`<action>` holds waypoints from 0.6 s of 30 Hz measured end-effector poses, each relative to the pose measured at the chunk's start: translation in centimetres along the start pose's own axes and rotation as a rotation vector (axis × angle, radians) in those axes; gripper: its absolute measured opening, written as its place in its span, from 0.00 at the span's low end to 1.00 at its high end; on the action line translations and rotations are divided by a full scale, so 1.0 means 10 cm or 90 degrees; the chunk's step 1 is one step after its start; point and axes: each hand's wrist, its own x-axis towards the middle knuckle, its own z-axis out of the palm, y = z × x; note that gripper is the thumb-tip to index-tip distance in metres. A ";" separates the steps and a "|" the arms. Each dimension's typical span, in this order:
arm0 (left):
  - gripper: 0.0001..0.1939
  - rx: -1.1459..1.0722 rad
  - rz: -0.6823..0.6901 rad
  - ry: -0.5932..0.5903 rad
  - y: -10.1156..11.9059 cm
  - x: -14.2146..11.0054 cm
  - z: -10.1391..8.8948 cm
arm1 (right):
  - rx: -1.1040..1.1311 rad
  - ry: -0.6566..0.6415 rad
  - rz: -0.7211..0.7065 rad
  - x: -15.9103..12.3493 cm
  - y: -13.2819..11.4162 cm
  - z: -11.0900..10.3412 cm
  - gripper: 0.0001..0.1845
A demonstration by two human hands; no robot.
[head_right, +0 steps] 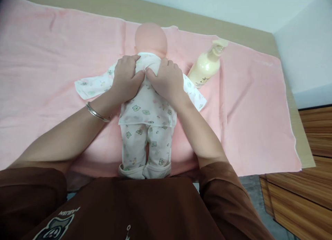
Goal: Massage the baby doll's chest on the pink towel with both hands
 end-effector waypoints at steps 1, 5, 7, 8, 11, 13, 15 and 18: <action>0.30 0.014 -0.010 -0.002 0.01 0.00 0.00 | 0.000 0.002 0.005 -0.01 -0.01 0.00 0.28; 0.27 0.048 -0.011 0.021 0.08 -0.05 -0.02 | 0.005 -0.005 0.022 -0.03 -0.05 -0.03 0.30; 0.24 0.052 -0.001 0.036 0.10 -0.09 -0.02 | 0.011 -0.013 0.024 -0.02 -0.04 -0.03 0.32; 0.22 0.051 0.006 0.041 0.09 -0.10 -0.02 | 0.014 -0.014 0.024 -0.01 -0.03 -0.03 0.33; 0.20 0.028 0.030 0.059 0.05 -0.12 0.00 | 0.019 0.000 0.012 0.02 0.01 0.01 0.33; 0.20 0.008 0.056 0.073 0.02 -0.12 0.02 | 0.001 0.003 0.010 0.00 0.00 0.02 0.31; 0.21 -0.009 0.075 0.094 0.01 -0.13 0.03 | -0.040 -0.006 0.006 -0.09 -0.06 -0.02 0.30; 0.19 -0.027 0.082 0.118 0.03 -0.14 0.04 | -0.084 -0.021 -0.024 -0.32 -0.24 -0.16 0.32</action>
